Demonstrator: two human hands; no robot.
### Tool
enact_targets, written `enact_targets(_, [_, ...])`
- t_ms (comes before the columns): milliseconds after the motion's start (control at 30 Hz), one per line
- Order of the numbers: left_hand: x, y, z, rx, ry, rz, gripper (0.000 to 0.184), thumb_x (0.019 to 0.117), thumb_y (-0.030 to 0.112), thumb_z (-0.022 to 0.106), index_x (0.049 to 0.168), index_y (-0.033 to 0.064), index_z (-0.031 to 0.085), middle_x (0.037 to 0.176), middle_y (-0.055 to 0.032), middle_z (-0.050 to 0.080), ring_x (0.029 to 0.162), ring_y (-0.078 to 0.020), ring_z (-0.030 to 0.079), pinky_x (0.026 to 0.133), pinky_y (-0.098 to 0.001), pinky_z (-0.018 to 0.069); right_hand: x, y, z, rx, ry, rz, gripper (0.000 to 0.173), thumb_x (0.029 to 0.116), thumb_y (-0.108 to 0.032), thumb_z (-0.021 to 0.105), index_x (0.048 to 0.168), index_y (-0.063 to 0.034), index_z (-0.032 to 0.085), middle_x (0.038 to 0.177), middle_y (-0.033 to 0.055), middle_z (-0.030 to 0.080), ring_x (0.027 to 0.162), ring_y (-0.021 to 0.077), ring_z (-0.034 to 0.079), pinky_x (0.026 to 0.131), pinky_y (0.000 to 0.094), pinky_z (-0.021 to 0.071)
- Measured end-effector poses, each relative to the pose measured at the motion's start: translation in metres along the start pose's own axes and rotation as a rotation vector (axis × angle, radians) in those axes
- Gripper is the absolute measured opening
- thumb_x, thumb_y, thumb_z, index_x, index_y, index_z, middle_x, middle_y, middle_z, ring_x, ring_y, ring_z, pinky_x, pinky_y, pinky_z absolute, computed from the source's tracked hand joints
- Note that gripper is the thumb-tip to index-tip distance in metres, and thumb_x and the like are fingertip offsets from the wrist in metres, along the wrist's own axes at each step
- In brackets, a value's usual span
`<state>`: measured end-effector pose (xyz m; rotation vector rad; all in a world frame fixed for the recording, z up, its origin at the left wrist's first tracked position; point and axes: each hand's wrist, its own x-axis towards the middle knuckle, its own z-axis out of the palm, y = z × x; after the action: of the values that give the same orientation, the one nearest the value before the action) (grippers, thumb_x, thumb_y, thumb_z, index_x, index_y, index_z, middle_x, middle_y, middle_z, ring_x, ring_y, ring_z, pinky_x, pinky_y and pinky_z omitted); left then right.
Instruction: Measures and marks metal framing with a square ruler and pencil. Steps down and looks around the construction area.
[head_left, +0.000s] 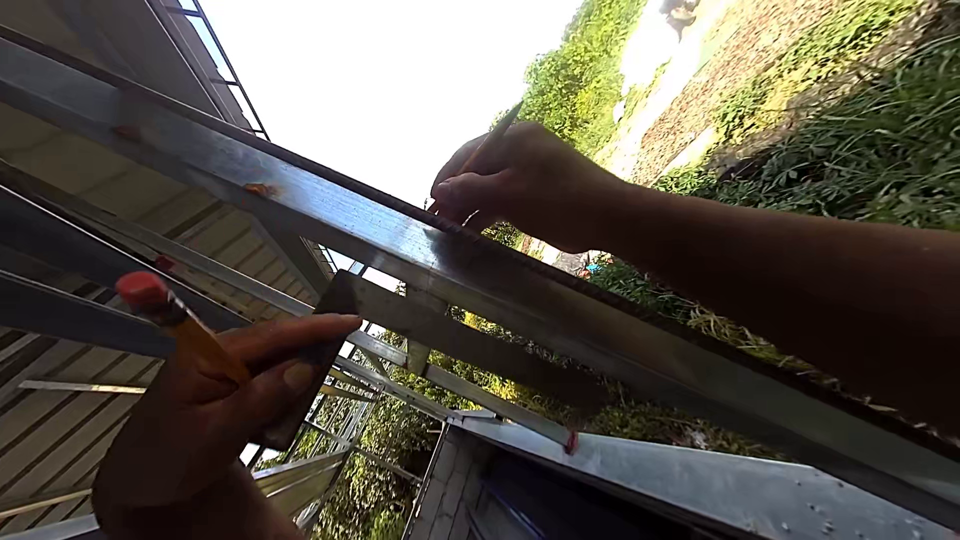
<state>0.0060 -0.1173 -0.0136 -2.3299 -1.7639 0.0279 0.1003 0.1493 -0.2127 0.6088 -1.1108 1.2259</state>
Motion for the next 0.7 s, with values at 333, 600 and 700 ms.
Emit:
enact_targets(333, [-0.024,-0.013,0.006,-0.014,0.007,-0.011,0.033,0.1019,0.034,0.061,0.131,0.0209,0.071,0.101,0.0082,0.074,0.077,0.0036,0.064,0.067,-0.0113,0.0527,-0.001,0.002,0.002,-0.145,-0.01,-0.09,0.016,0.1019,-0.009,0.062,0.094,-0.0037,0.074,0.081,0.0018,0.072,0.074,0.0078,0.07,0.068,0.0242,0.0608])
enact_targets(600, [-0.021,-0.013,0.008,-0.032,-0.013,0.033,0.033,0.1028,0.029,0.06,0.132,0.0174,0.07,0.103,0.0071,0.074,0.076,0.0042,0.063,0.067,-0.0107,0.0515,-0.002,0.01,0.001,-0.193,0.072,-0.046,0.016,0.1021,-0.012,0.061,0.094,-0.005,0.074,0.079,0.0011,0.072,0.07,0.0078,0.07,0.065,0.0258,0.0615])
enact_targets(700, [-0.023,-0.012,0.009,-0.038,0.001,0.046,0.032,0.1029,0.029,0.06,0.131,0.0173,0.07,0.102,0.0073,0.074,0.077,0.0039,0.064,0.068,-0.0111,0.0526,-0.002,0.006,0.003,-0.038,0.053,-0.048,0.015,0.1037,-0.008,0.059,0.102,0.0008,0.071,0.092,0.0076,0.075,0.081,0.0144,0.075,0.073,0.0319,0.0666])
